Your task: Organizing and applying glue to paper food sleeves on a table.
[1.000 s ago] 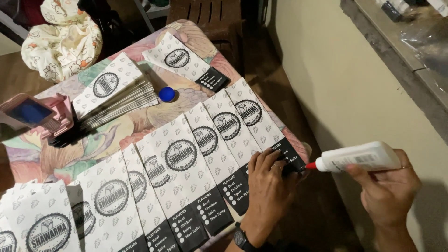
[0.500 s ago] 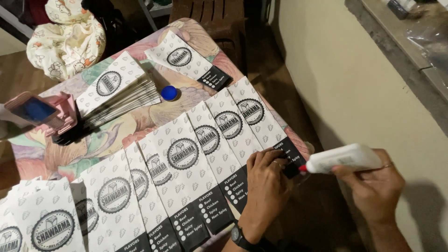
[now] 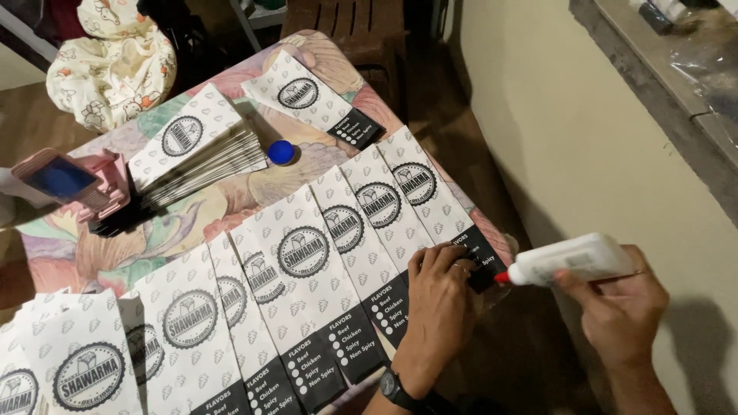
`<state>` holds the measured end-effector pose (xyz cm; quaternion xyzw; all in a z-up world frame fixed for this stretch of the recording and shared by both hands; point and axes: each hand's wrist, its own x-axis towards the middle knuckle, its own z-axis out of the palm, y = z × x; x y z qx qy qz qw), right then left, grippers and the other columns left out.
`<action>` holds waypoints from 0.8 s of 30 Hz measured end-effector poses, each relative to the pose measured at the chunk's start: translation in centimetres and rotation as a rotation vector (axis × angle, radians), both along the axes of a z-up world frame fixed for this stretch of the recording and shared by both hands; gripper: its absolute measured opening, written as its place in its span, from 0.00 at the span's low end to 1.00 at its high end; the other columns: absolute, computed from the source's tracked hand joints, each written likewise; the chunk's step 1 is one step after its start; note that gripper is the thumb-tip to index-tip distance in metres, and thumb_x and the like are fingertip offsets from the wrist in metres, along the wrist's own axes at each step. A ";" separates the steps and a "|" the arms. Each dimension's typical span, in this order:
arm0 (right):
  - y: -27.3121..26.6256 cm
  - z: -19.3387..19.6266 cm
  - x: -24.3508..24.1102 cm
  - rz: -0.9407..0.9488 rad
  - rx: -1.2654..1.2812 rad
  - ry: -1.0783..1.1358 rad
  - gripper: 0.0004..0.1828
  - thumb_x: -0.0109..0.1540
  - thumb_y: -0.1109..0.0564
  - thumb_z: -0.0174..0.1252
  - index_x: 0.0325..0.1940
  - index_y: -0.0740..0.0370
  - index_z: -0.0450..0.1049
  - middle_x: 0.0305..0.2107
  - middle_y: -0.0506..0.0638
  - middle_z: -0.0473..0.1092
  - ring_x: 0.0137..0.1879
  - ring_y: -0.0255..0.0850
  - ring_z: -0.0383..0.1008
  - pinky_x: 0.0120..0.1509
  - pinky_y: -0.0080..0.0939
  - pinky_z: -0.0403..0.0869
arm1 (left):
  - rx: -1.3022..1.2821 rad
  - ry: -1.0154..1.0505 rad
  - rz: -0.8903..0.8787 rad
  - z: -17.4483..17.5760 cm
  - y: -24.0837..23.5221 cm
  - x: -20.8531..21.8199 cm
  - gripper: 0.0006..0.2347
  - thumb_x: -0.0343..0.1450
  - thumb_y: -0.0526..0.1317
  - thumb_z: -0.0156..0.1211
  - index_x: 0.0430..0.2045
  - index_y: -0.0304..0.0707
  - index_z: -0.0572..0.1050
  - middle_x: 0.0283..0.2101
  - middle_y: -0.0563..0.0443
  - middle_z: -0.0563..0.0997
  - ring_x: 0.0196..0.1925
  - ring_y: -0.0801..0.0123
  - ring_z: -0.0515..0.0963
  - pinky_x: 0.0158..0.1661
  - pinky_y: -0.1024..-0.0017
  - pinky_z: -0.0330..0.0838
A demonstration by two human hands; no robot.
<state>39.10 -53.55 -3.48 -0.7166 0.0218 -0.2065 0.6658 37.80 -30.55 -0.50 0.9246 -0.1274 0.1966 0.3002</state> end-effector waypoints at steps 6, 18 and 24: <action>-2.1 0.4 1.0 -0.030 0.280 -0.040 0.22 0.59 0.67 0.66 0.55 0.62 0.67 0.46 0.52 0.71 0.56 0.44 0.75 0.65 0.52 0.83 | -0.093 -0.160 -0.036 2.7 0.1 -0.2 0.18 0.70 0.51 0.67 0.31 0.29 0.83 0.42 0.40 0.82 0.50 0.52 0.74 0.55 0.61 0.62; 1.7 0.3 -0.6 0.082 0.391 -0.015 0.22 0.54 0.66 0.67 0.50 0.61 0.69 0.40 0.49 0.71 0.47 0.38 0.73 0.62 0.42 0.78 | -0.043 0.069 0.043 0.4 4.3 -4.6 0.10 0.62 0.38 0.75 0.33 0.35 0.84 0.42 0.50 0.81 0.44 0.55 0.69 0.39 0.59 0.67; 3.2 1.3 -2.5 0.135 0.030 0.100 0.24 0.52 0.65 0.70 0.48 0.68 0.68 0.32 0.48 0.66 0.40 0.35 0.69 0.47 0.30 0.72 | -0.027 0.077 0.046 1.2 4.2 -5.2 0.20 0.65 0.52 0.72 0.39 0.33 0.82 0.47 0.49 0.79 0.48 0.56 0.69 0.44 0.59 0.66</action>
